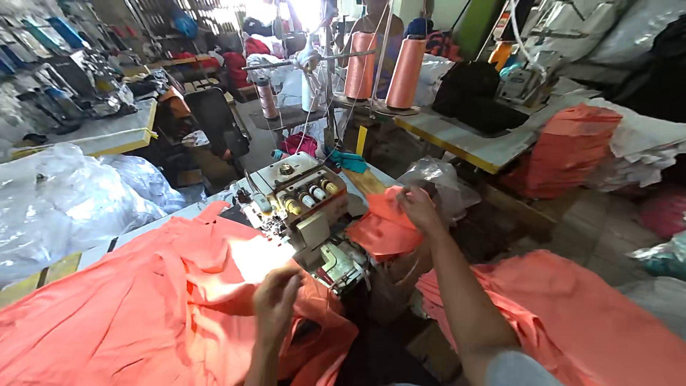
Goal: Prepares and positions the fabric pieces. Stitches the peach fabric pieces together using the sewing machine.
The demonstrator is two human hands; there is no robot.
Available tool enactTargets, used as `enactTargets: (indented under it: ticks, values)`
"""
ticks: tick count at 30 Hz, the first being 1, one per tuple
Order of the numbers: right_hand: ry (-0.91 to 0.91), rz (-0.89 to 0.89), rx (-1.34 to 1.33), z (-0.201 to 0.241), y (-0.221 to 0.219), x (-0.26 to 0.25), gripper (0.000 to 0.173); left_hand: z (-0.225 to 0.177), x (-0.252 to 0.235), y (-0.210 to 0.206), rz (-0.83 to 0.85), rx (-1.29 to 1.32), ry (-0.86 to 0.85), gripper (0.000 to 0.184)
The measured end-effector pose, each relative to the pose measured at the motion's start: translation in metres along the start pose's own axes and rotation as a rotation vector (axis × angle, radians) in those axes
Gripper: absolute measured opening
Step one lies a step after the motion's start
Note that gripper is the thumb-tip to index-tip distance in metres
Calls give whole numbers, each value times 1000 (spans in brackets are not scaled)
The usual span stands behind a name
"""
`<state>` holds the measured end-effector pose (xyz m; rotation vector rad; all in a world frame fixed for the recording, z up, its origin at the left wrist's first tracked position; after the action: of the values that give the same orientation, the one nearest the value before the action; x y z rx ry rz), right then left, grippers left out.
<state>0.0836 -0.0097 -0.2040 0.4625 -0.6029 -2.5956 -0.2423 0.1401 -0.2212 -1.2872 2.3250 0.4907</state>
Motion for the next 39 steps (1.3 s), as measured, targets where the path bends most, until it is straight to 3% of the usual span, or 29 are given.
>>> enactTargets:
  ticks: [3,5,6,8,9,11,13,14,17,18,20,21,22,23,25,27,28,31,39]
  values:
    - [105,76,113,70,3,25,31,-14,-19,-75,345,521,692,69]
    - [351,156,112,107,-11,77,29,-10,-26,-104,329,872,1027,96]
    - [528,164,50,116,-22,110,25,-4,-29,-109,296,1005,1031,90]
    - [779,291,-170,120,-43,172,18,10,-40,-97,308,1068,717,49]
    - [863,377,-295,114,-55,198,18,8,-45,-85,288,912,650,32]
    - [958,514,-555,93,-87,233,19,-20,-45,-54,198,515,777,17]
    - [930,722,-756,68,-120,252,20,-34,-50,-18,80,176,802,9]
    - [876,831,-819,58,-136,259,22,-30,-54,3,45,42,737,9]
    - [735,1000,-854,47,-171,262,23,-3,-62,56,154,-406,454,26]
    - [728,920,-807,50,-175,254,21,0,-61,63,204,-470,401,27]
    - [660,497,-768,62,-170,224,14,-9,-54,64,305,-413,337,22]
    - [602,296,-780,71,-165,203,19,-17,-50,62,380,-314,275,18]
    - [559,214,-777,78,-160,183,36,-21,-46,59,467,-191,198,16]
    - [519,237,-777,86,-156,166,58,-24,-45,57,541,-81,145,18]
    - [348,536,-782,99,-154,148,86,-21,-49,56,504,-10,157,14]
    - [88,868,-732,100,-162,142,73,-12,-59,60,283,-267,235,8]
    - [17,904,-699,95,-168,140,61,-4,-65,63,208,-451,273,12]
    - [29,810,-537,74,-180,137,28,10,-74,63,147,-719,304,19]
    - [233,392,-347,74,-169,136,17,17,-83,49,97,-662,166,16]
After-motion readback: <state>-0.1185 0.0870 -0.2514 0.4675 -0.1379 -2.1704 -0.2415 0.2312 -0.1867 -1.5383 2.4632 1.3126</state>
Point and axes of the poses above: each hand's wrist, its own x-axis away from the middle knuckle, its own y-axis out of the back of the hand, z = x × y, the point moved 4 cm from there along -x, towards the middle knuckle, and after that the axes turned 8 degrees about -z, right-handed, at the moved point
